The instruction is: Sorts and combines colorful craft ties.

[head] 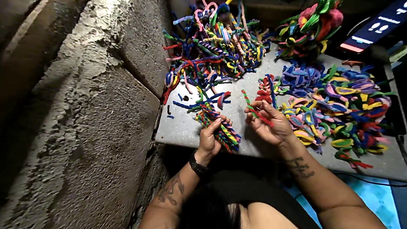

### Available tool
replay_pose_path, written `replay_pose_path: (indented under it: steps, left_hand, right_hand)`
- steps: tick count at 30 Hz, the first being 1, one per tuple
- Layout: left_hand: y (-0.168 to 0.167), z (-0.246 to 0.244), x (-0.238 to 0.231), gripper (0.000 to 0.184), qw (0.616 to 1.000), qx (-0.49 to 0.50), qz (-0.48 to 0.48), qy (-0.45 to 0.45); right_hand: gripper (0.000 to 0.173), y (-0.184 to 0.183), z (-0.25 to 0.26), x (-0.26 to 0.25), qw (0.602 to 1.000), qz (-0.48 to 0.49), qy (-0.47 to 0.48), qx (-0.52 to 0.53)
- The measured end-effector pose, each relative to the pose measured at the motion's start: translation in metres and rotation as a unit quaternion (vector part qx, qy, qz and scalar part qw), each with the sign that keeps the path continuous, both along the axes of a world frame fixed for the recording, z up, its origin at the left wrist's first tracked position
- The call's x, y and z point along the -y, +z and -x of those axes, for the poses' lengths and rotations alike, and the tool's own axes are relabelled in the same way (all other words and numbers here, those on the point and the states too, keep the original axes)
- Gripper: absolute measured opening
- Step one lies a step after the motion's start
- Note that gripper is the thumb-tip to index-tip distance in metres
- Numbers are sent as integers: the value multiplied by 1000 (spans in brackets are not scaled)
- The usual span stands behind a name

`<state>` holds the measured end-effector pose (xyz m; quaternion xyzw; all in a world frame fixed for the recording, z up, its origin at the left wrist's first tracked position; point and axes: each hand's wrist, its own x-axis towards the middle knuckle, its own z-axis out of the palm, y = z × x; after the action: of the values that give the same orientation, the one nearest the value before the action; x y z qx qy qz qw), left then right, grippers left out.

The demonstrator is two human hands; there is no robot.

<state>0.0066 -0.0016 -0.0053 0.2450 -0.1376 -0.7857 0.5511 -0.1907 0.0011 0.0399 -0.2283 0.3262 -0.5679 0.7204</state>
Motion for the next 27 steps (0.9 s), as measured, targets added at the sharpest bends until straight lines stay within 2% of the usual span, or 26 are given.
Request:
replay_pose_path:
  steps: [2, 4, 6, 11, 16, 27]
  left_hand:
    - [0, 0, 0, 22, 1000, -3, 2, -1]
    - [-1, 0, 0, 21, 1000, -2, 6, -4]
    - [1, 0, -1, 21, 1000, 3, 7, -4]
    - [1, 0, -1, 21, 1000, 4, 7, -5]
    - [1, 0, -1, 18, 1000, 4, 21, -12]
    - [2, 0, -2, 16, 1000, 19, 20, -15]
  right_hand:
    - [36, -2, 0, -1, 1000, -5, -4, 10]
    - [20, -5, -1, -2, 1000, -3, -4, -12]
    - [13, -7, -3, -2, 999, 4, 1, -35]
    - [18, -9, -3, -2, 997, 13, 21, -69]
    - [24, -4, -5, -8, 980, 63, 34, -188]
    - [23, 3, -11, -17, 959, 93, 75, -256]
